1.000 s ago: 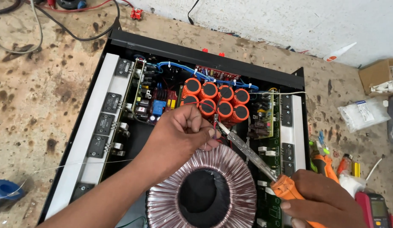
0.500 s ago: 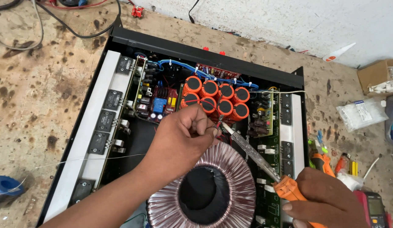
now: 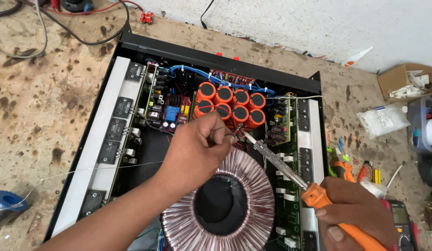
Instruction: Soldering wires to components inside an electronic device chassis near a large transformer.
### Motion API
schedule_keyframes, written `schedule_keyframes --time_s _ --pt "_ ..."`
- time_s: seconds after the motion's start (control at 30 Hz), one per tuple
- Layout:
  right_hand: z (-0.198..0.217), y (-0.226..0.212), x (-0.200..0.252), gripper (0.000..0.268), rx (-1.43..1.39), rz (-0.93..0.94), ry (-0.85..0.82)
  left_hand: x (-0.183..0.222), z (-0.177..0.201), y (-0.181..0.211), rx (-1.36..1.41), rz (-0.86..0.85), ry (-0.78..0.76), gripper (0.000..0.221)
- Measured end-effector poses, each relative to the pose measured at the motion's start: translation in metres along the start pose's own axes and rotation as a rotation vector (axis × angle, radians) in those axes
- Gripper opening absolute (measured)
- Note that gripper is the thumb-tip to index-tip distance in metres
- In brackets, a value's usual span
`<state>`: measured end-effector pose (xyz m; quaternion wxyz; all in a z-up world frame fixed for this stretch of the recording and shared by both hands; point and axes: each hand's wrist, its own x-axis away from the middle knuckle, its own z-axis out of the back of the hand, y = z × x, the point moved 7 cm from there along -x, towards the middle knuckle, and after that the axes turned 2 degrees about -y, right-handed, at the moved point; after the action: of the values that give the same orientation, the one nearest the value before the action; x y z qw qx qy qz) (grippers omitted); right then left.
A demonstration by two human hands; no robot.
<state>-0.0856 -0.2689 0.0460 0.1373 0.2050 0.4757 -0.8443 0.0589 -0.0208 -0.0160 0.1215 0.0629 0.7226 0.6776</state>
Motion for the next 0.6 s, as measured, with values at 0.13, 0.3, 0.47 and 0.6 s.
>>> schedule_keyframes --time_s 0.13,0.3,0.47,0.6 --pt "0.010 0.009 0.014 0.015 0.151 -0.035 0.025 0.000 -0.003 0.000 0.119 -0.008 -0.029 0.043" --pt "0.011 0.000 0.011 0.017 0.037 0.012 0.087 0.001 -0.001 0.000 0.105 -0.005 -0.040 0.044" --pt "0.009 0.007 0.013 0.018 0.015 0.089 0.153 0.001 -0.001 -0.001 0.076 -0.005 -0.043 0.046" --pt "0.013 0.015 0.021 0.019 0.109 0.146 0.235 0.001 -0.002 -0.001 0.100 -0.020 -0.060 0.047"
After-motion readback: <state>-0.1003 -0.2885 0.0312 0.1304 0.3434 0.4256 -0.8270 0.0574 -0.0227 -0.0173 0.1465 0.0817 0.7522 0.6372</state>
